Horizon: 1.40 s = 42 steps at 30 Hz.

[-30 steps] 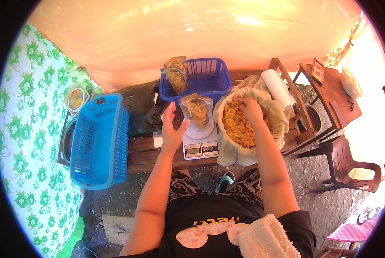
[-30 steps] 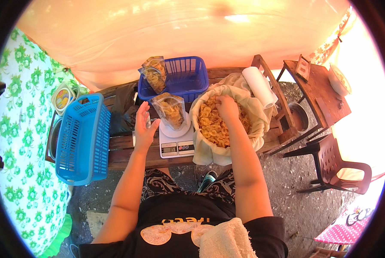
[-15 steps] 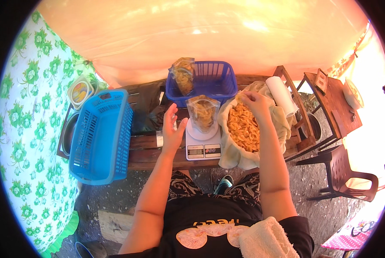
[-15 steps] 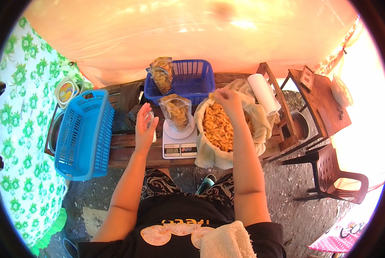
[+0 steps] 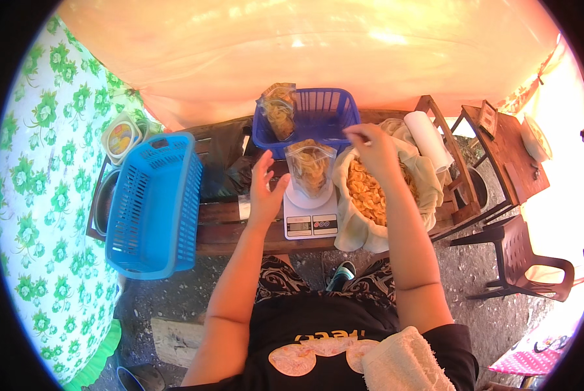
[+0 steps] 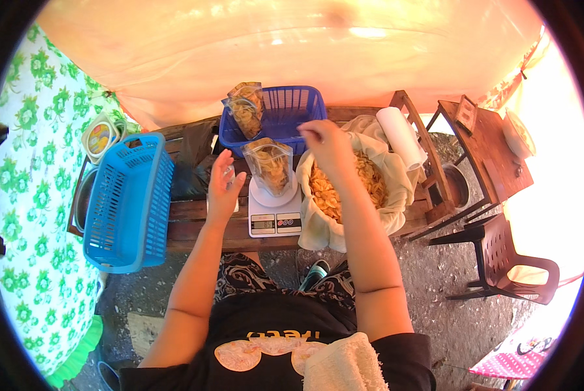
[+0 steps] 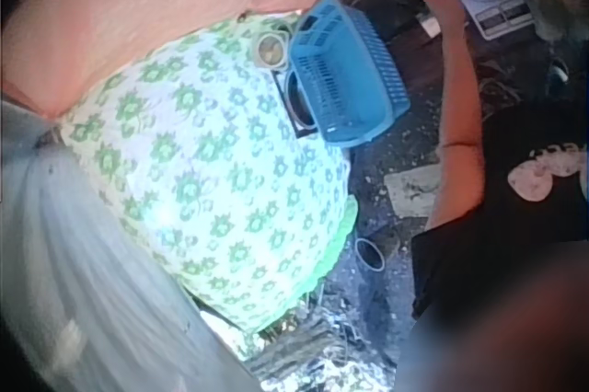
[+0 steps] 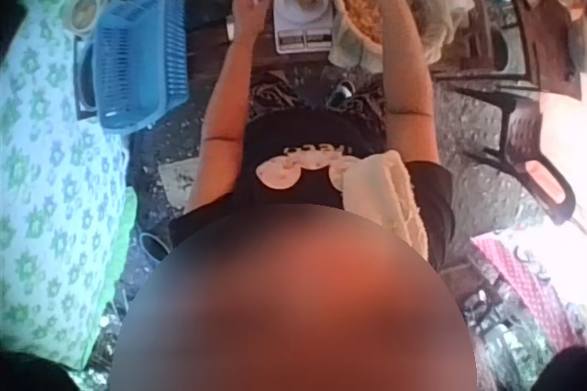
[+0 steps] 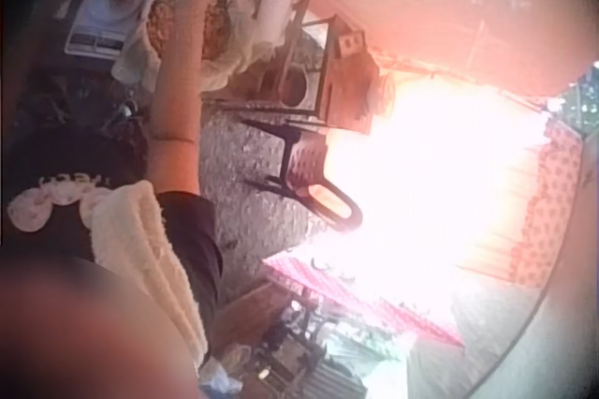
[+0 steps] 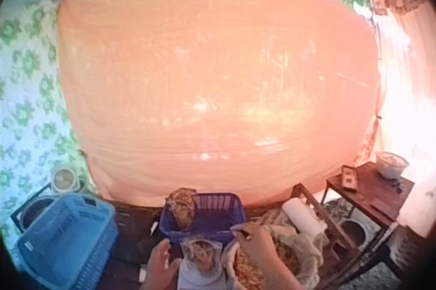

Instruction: The person scoops dried food items from a cloth-lined container into a clear plastic bag placed on a digital scale. They adjust the contents to reach a target weight, then place the filled bag into a blue basket. The person repeats this process with a second bag.

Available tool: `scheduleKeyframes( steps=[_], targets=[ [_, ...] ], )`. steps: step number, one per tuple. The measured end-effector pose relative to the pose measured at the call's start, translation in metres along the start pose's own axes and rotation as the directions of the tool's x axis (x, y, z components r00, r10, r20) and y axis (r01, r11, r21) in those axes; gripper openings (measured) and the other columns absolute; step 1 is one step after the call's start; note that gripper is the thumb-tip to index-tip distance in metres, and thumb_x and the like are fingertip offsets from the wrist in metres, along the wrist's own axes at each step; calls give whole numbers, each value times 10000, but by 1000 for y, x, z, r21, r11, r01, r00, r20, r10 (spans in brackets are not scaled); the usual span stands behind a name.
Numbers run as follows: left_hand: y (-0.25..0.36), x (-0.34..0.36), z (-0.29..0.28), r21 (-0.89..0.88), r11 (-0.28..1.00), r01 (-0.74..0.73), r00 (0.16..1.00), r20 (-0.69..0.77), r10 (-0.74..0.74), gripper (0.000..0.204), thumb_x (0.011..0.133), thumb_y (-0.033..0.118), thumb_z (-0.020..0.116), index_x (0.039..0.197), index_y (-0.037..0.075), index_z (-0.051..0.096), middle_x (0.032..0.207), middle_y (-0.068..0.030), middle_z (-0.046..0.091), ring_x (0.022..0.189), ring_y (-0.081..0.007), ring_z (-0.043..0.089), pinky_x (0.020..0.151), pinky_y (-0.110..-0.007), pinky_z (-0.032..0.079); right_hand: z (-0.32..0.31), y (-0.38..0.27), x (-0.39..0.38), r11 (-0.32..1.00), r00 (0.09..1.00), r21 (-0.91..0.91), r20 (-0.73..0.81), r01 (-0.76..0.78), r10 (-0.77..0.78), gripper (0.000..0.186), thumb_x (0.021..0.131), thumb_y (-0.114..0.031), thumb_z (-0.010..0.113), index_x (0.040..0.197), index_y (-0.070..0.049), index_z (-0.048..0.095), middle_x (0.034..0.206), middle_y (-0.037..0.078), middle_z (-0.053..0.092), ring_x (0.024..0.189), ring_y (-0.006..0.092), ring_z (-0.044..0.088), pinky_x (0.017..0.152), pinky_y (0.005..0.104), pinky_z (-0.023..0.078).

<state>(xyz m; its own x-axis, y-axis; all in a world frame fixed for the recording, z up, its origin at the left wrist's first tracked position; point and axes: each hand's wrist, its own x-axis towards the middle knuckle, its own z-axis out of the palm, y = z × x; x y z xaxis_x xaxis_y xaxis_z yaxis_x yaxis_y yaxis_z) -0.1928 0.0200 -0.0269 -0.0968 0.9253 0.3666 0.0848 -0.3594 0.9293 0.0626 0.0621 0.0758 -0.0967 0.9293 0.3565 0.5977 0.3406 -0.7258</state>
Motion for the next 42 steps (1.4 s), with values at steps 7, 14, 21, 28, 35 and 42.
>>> scheduleKeyframes(
  steps=[7, 14, 21, 28, 35, 42],
  targets=[
    [16, -8, 12, 62, 992, -112, 976, -181, 122, 531, 913, 74, 628, 1401, 28, 423, 1355, -140, 463, 1260, -246, 471, 1032, -384, 406, -5, 79, -62, 954, 949, -292, 278, -67, 151, 328, 876, -211, 668, 1194, -129, 668, 1300, 106, 590, 1222, 303, 538, 981, 373, 461],
    [32, -29, 10, 309, 891, -333, 914, -128, 386, 431, 902, 23, 601, 1317, 3, 487, 1393, -171, 467, 1214, -285, 494, 930, -360, 471, -52, 119, -99, 921, 927, -311, 214, -234, 307, 241, 833, -108, 662, 1068, -113, 715, 1303, 92, 565, 1193, 312, 535, 975, 396, 473],
    [36, -43, 43, 266, 894, -359, 924, -35, 381, 377, 887, 2, 599, 1260, -1, 539, 1357, -183, 494, 1181, -308, 515, 888, -357, 488, -18, 89, -85, 980, 981, -196, 196, 24, 16, 280, 814, -83, 643, 1089, -47, 684, 1235, 122, 596, 1163, 322, 555, 986, 404, 452],
    [41, -50, 32, 295, 870, -394, 915, 41, 400, 331, 882, -7, 597, 1212, -14, 572, 1338, -196, 504, 1150, -316, 550, 892, -374, 499, -13, 83, -91, 930, 924, -365, 369, 46, 99, 391, 802, -129, 626, 1193, -137, 623, 1301, 100, 537, 1249, 300, 487, 1054, 460, 367],
    [37, -51, 29, 290, 882, -371, 924, 20, 382, 319, 880, -15, 592, 1198, -2, 588, 1324, -180, 520, 1106, -304, 573, 851, -359, 503, -55, 101, -91, 889, 969, -434, 119, -145, 217, 219, 797, -91, 608, 991, -95, 708, 1163, 101, 618, 1145, 316, 555, 986, 409, 433],
    [48, -58, 56, 218, 892, -396, 918, 132, 375, 321, 847, -55, 594, 1164, -7, 603, 1289, -180, 545, 1069, -291, 595, 879, -363, 511, 26, 87, -58, 875, 959, -427, 253, 228, -127, 217, 810, -75, 624, 997, -118, 724, 1093, 62, 648, 1070, 278, 585, 927, 436, 439]
  ],
)
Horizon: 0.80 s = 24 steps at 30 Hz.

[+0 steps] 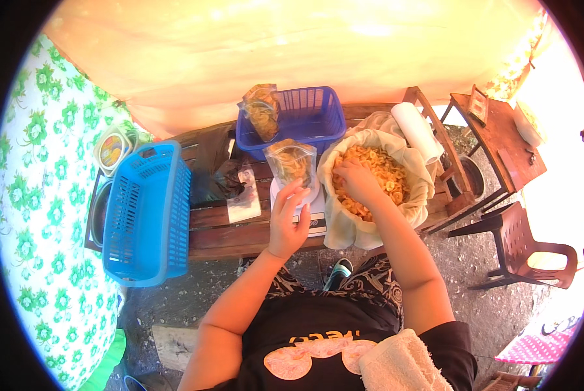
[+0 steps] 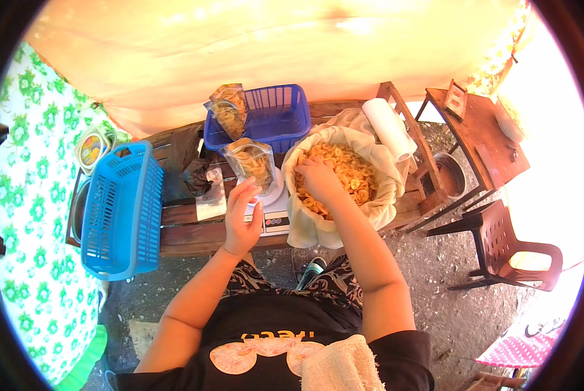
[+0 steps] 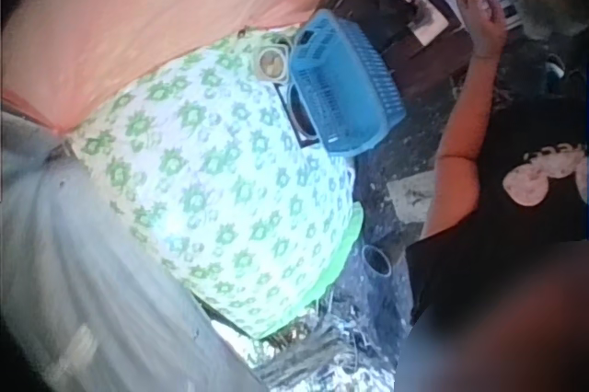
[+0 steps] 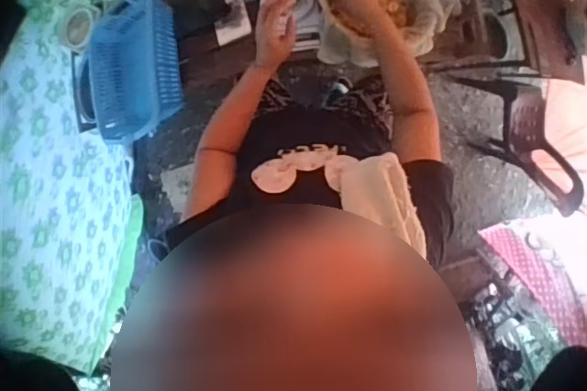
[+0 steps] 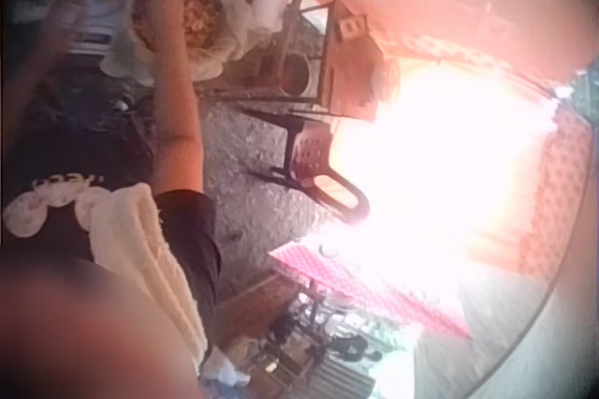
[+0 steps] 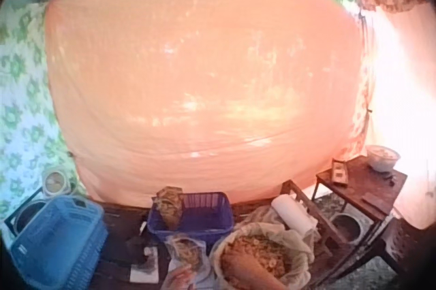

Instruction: The person scoops dried food items from a cloth-lined container into a clear plastic bag placed on a digital scale. They adjust the contents to reach a target weight, then place the filled bag into a blue basket. The person repeats this process with a second bag.

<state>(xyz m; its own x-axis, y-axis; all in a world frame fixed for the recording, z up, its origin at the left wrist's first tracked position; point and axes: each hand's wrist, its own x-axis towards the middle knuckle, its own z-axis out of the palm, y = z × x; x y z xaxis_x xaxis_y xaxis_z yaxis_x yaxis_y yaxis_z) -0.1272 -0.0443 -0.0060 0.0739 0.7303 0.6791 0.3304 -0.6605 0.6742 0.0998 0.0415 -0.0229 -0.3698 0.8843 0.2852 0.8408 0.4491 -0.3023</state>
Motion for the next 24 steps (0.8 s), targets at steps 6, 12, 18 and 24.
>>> scheduleKeyframes(
  steps=[6, 12, 18, 24],
  targets=[
    [-7, -1, -28, 54, 997, 64, 997, -44, -61, 293, 869, -47, 578, 1158, -19, 607, 1264, -174, 560, 1049, -284, 606, 793, -325, 534, -39, 28, -9, 828, 891, 334, 225, -451, 394, 206, 848, -106, 624, 1025, -113, 729, 980, 84, 674, 1029, 260, 614, 864, 407, 482],
    [3, 1, 3, -26, 999, 21, 999, 41, -20, 273, 873, -53, 572, 1137, 3, 619, 1240, -163, 575, 1038, -287, 622, 783, -321, 538, -14, 32, -17, 985, 985, 54, -42, -166, 169, 240, 815, -129, 664, 1047, -106, 725, 1022, 135, 639, 1005, 322, 604, 879, 407, 490],
    [1, -4, -6, -30, 998, 63, 995, 80, -60, 267, 871, -57, 575, 1126, 4, 627, 1208, -156, 592, 1001, -281, 633, 785, -319, 535, -22, 36, -18, 914, 934, 195, 54, -356, 352, 255, 834, -129, 684, 1079, -62, 707, 925, 116, 650, 905, 288, 637, 833, 388, 509],
    [-10, -1, -12, -38, 988, 147, 987, -52, -149, 259, 893, -72, 548, 1120, 16, 635, 1200, -132, 603, 982, -232, 617, 723, -290, 519, -23, 21, -18, 845, 892, 299, 238, -443, 383, 331, 859, -235, 690, 1136, -56, 684, 966, 133, 686, 874, 269, 665, 781, 383, 517]
  ],
)
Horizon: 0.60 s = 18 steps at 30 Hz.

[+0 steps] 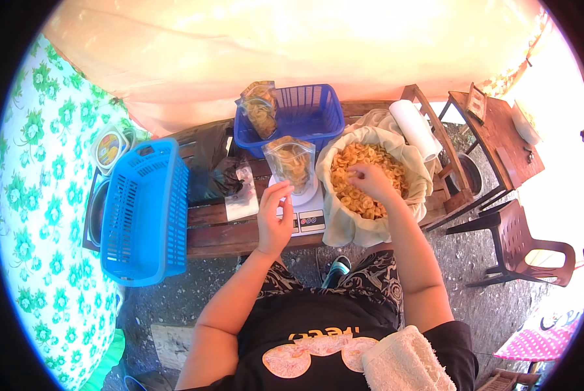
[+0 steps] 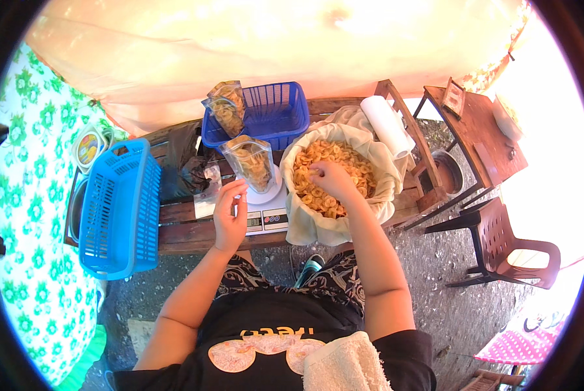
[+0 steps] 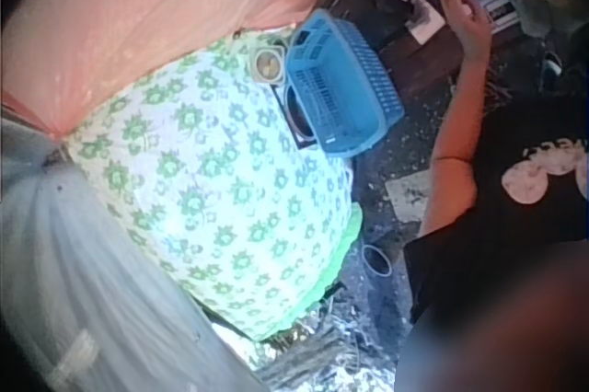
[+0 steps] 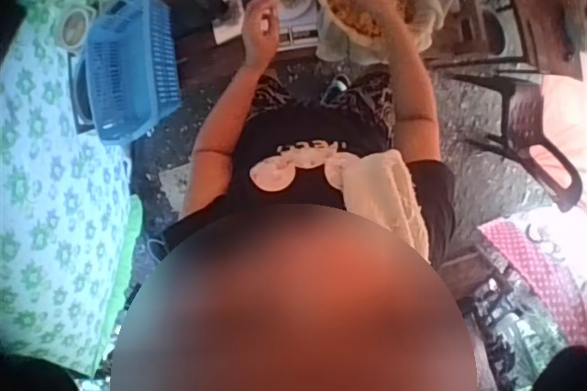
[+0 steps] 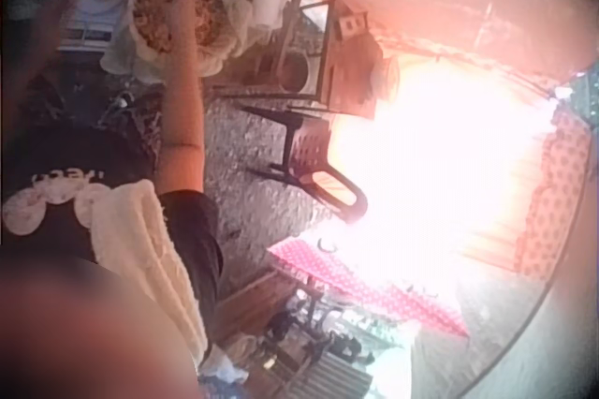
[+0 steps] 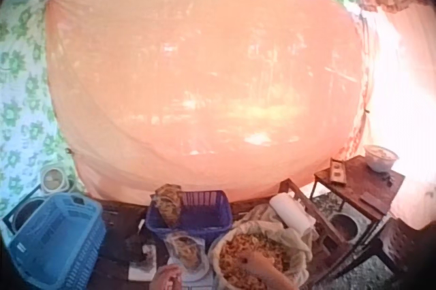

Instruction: The person scoops dried food items from a cloth-lined container into a clear plastic bag placed on a digital scale. They adjust the contents to reach a target weight, then place the filled bag into a blue basket. The person repeats this process with a second bag.

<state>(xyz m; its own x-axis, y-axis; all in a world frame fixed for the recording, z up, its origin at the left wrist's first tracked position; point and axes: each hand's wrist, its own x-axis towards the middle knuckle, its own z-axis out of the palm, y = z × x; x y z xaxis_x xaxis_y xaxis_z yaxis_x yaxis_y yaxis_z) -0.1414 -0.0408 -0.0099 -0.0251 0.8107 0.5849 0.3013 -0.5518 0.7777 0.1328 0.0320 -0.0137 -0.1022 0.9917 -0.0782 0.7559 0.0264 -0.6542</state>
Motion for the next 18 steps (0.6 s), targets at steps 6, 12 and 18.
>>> scheduleKeyframes(
  steps=[6, 12, 18],
  targets=[
    [3, 0, -5, -2, 1000, 4, 1000, -6, -4, 247, 896, -66, 556, 1110, 21, 642, 1194, -125, 604, 995, -217, 610, 733, -283, 516, 21, -10, -3, 954, 996, -300, -85, -6, -21, 292, 817, -271, 698, 1041, -85, 679, 1016, 136, 671, 944, 318, 649, 807, 421, 518],
    [-5, 2, -16, 3, 999, 41, 997, -68, -41, 219, 916, -46, 558, 1104, 25, 643, 1192, -116, 606, 986, -199, 609, 716, -271, 505, 24, 3, -4, 970, 987, -244, -150, 17, -55, 232, 830, -197, 655, 1035, -89, 655, 1012, 153, 671, 939, 337, 647, 796, 439, 516],
    [-10, 10, -25, 14, 1000, 28, 993, -115, -26, 179, 950, -6, 557, 1109, 32, 630, 1203, -92, 601, 1002, -156, 600, 743, -240, 489, 4, -30, -7, 969, 955, -231, -298, -89, 17, 213, 851, -164, 603, 1051, -119, 660, 925, 143, 701, 875, 346, 667, 783, 456, 518]
  ],
)
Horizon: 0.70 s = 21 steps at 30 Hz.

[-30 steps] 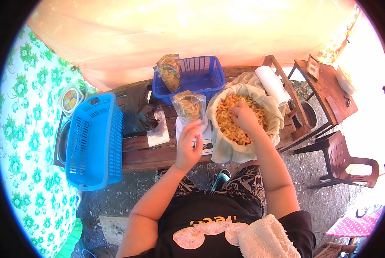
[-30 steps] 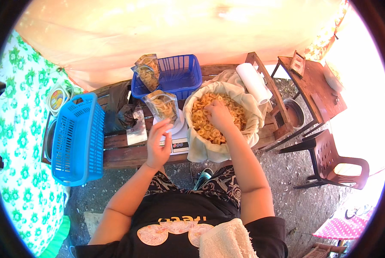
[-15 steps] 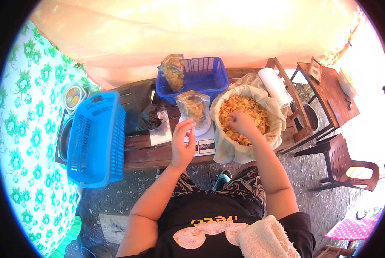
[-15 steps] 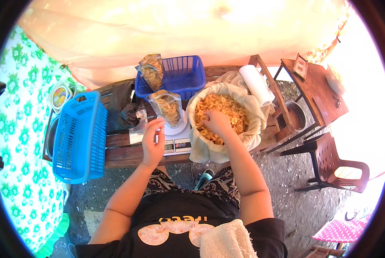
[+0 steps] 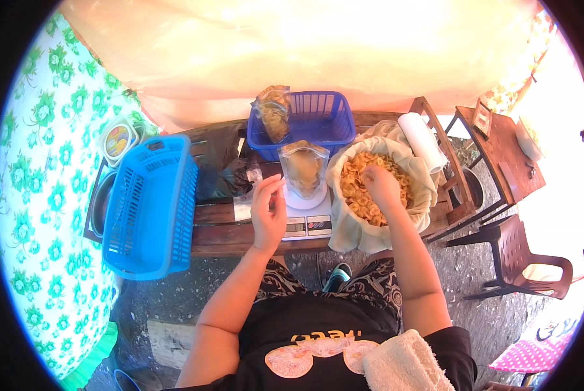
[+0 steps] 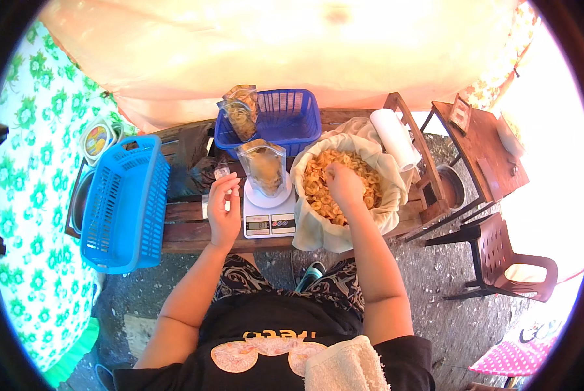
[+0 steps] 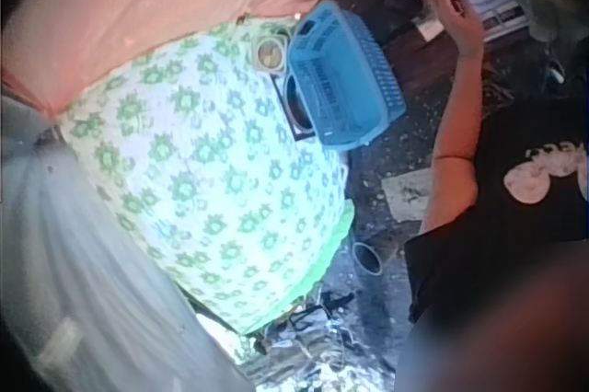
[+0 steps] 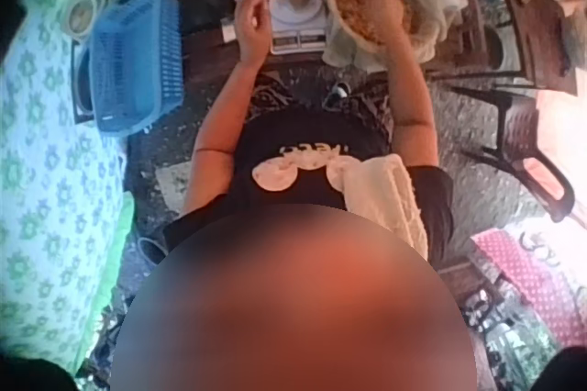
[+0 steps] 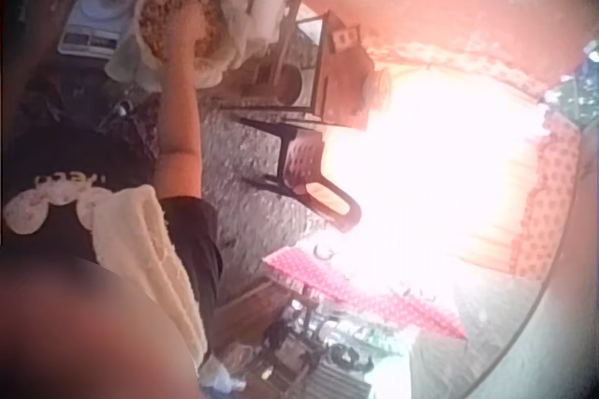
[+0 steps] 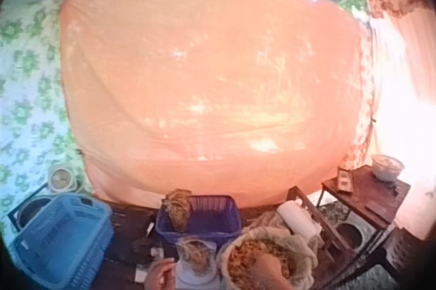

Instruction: The person scoops dried food items from a cloth-lined container into a clear plastic bag placed on a digital scale. They adjust the contents to reach a target weight, then place the filled bag into a blue basket. The person repeats this process with a second bag.

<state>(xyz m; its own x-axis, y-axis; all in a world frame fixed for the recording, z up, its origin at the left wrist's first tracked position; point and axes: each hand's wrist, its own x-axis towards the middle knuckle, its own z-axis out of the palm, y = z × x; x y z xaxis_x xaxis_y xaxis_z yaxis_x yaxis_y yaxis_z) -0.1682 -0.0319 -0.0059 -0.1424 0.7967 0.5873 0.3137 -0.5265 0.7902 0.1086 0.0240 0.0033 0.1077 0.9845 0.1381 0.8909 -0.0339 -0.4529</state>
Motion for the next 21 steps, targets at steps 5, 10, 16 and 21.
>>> scheduleKeyframes(
  steps=[5, 10, 16, 21],
  targets=[
    [-9, 15, 4, 9, 1000, -4, 999, -51, 4, 270, 916, -51, 555, 1175, 15, 595, 1199, -94, 566, 933, -152, 573, 699, -245, 491, -42, -63, 20, 908, 978, 369, -136, 198, -158, 210, 839, -171, 675, 1027, -79, 679, 882, 110, 698, 805, 259, 662, 736, 366, 522],
    [-12, 33, 16, -36, 998, 59, 993, -98, -62, 361, 909, -48, 563, 1261, 28, 543, 1245, -88, 519, 1000, -153, 533, 757, -251, 483, -37, -128, 32, 828, 943, 455, -89, 326, -322, 243, 827, -150, 716, 1042, -40, 683, 866, 88, 694, 807, 193, 647, 750, 325, 516],
    [-23, 32, -1, 3, 998, 64, 988, -138, -63, 364, 908, -35, 568, 1264, 35, 545, 1244, -99, 536, 998, -168, 549, 771, -270, 485, -25, -106, 41, 810, 944, 485, -154, 329, -291, 204, 854, -113, 679, 1046, -45, 700, 888, 79, 704, 825, 192, 651, 757, 314, 517],
    [-35, 29, -11, -1, 990, 144, 973, -181, -142, 346, 924, -16, 559, 1265, 45, 549, 1191, -79, 550, 1000, -165, 556, 772, -279, 487, -23, -27, 66, 946, 994, 306, -58, 102, -88, 230, 847, -150, 688, 1045, -33, 706, 900, 105, 701, 851, 239, 665, 776, 353, 522]
  ],
)
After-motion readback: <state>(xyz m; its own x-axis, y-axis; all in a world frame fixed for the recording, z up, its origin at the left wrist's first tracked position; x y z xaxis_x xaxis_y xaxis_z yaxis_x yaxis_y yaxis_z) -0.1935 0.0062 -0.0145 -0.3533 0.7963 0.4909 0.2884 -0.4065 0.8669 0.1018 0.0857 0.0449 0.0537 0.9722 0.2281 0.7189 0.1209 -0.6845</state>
